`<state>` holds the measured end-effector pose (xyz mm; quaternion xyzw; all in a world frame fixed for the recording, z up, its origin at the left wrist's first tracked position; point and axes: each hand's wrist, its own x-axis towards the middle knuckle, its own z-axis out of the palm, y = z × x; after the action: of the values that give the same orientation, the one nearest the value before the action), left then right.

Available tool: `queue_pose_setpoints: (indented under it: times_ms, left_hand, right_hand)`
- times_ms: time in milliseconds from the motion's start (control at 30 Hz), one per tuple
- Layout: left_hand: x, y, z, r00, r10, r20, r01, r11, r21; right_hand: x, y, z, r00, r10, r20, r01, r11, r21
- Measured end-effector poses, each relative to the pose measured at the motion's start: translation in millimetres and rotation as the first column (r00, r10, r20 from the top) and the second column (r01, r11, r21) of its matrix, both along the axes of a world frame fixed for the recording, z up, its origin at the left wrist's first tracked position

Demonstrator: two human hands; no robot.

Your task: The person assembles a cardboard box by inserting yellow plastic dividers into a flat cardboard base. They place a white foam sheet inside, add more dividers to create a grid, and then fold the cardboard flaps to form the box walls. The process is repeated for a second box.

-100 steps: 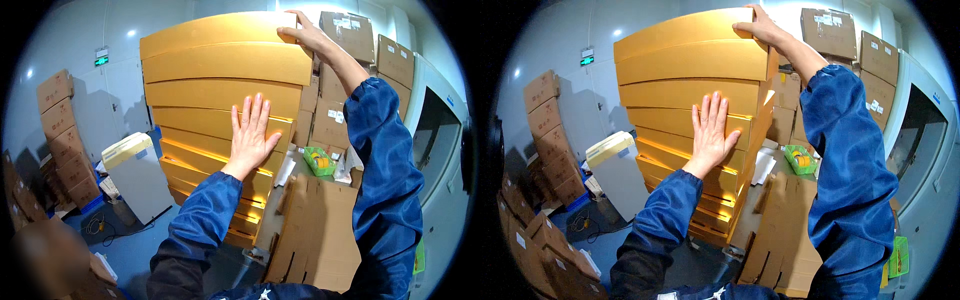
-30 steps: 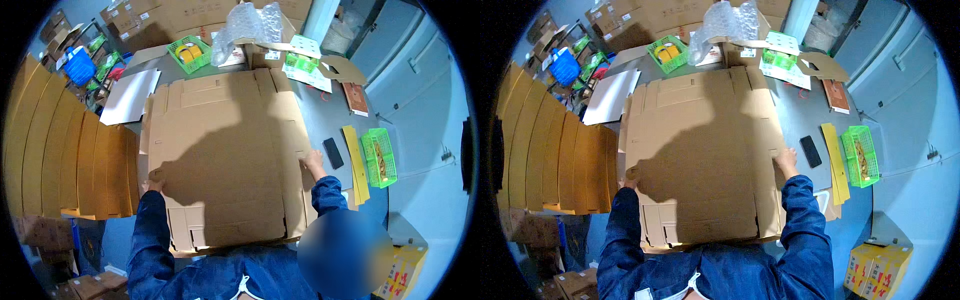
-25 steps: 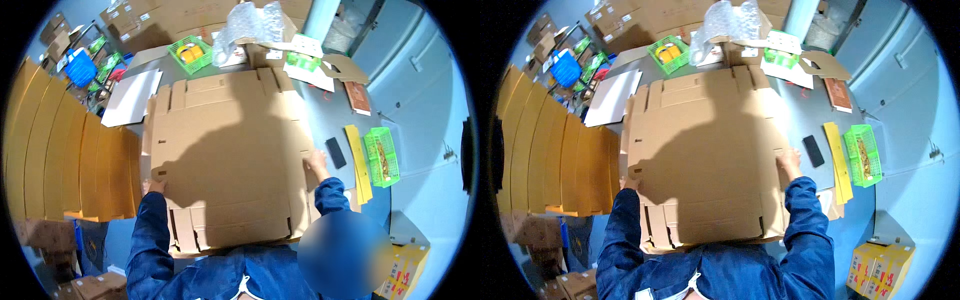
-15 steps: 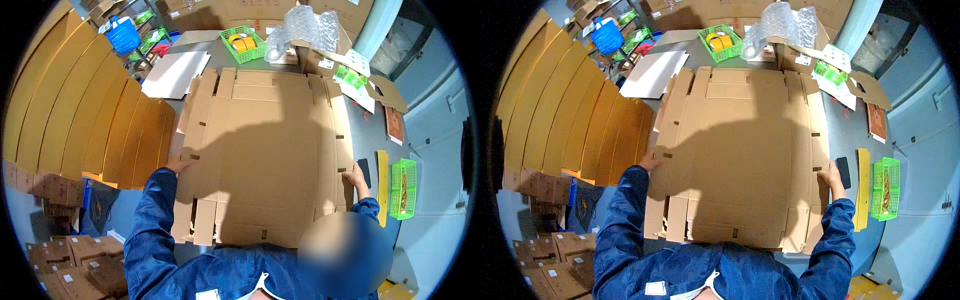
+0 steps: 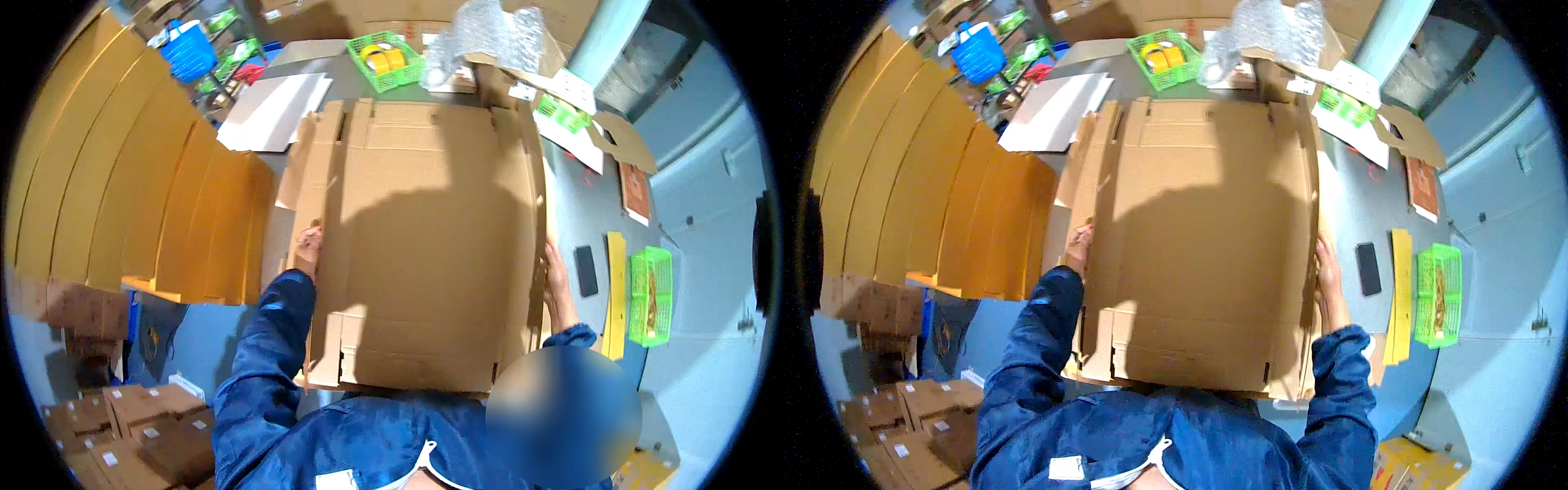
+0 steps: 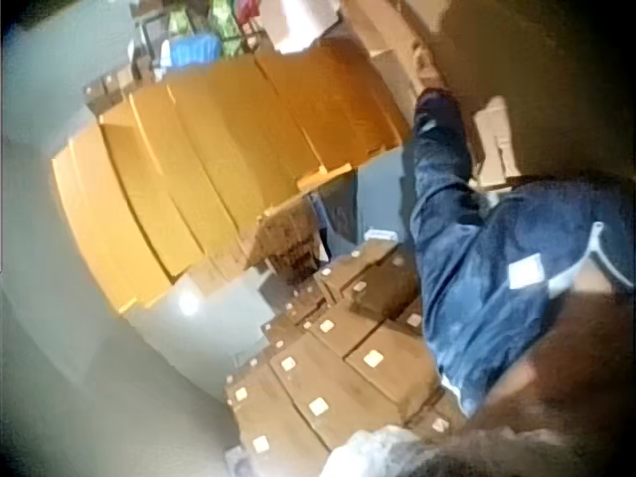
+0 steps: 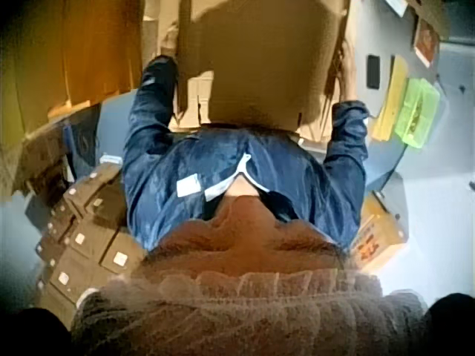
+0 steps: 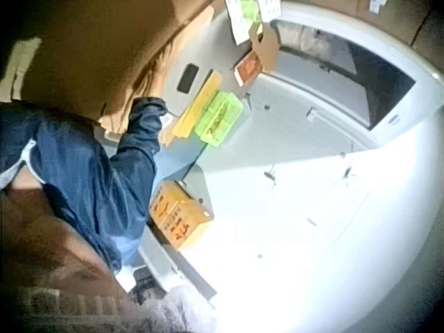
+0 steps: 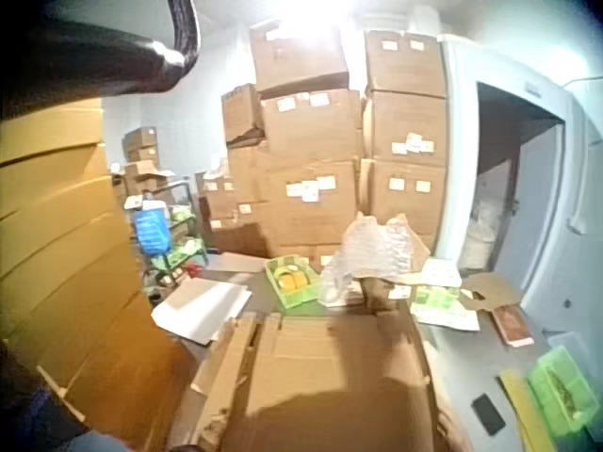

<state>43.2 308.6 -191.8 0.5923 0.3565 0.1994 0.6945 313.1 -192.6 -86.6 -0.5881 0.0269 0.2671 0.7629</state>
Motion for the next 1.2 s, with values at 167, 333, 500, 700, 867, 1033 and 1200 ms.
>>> queue_pose_setpoints:
  times_ms: [167, 333, 500, 700, 867, 1033, 1200]
  left_hand:
    - [22.4, -7.4, 69.8, 0.856, -0.343, -0.387, 0.322, 0.939, -0.12]
    - [29.4, -34.1, 69.7, 0.749, -0.112, -0.653, 0.521, 0.708, 0.476]
    - [32.4, -49.7, 44.6, 0.667, 0.043, -0.744, 0.523, 0.684, 0.508]
    - [-73.7, -86.0, 93.9, 0.76, -0.355, -0.544, 0.641, 0.552, 0.534]
    - [-150.3, -79.4, 89.7, 0.592, -0.594, -0.544, 0.788, 0.568, 0.238]
    - [-139.4, -81.5, 116.4, 0.307, -0.525, -0.794, 0.949, 0.108, 0.296]
    - [-131.0, -90.9, 127.6, 0.237, -0.264, -0.935, 0.809, -0.479, 0.341]
  right_hand:
    - [18.1, -39.0, -21.8, 0.943, 0.168, -0.286, -0.253, 0.922, -0.293]
    - [-1.3, -12.6, -38.8, 0.882, 0.467, 0.068, -0.159, 0.429, -0.889]
    - [-25.8, -11.7, -70.5, 0.841, 0.367, 0.398, 0.237, 0.411, -0.881]
    - [-117.0, -87.4, -31.5, 0.592, 0.691, 0.414, 0.006, 0.511, -0.86]
    - [-172.1, -116.0, -0.2, 0.609, 0.717, 0.339, -0.322, 0.614, -0.721]
    - [-175.6, -128.5, 5.0, 0.21, 0.931, 0.299, -0.114, 0.327, -0.938]
    - [-157.3, -139.7, -1.3, -0.064, 0.982, 0.177, 0.125, 0.184, -0.975]
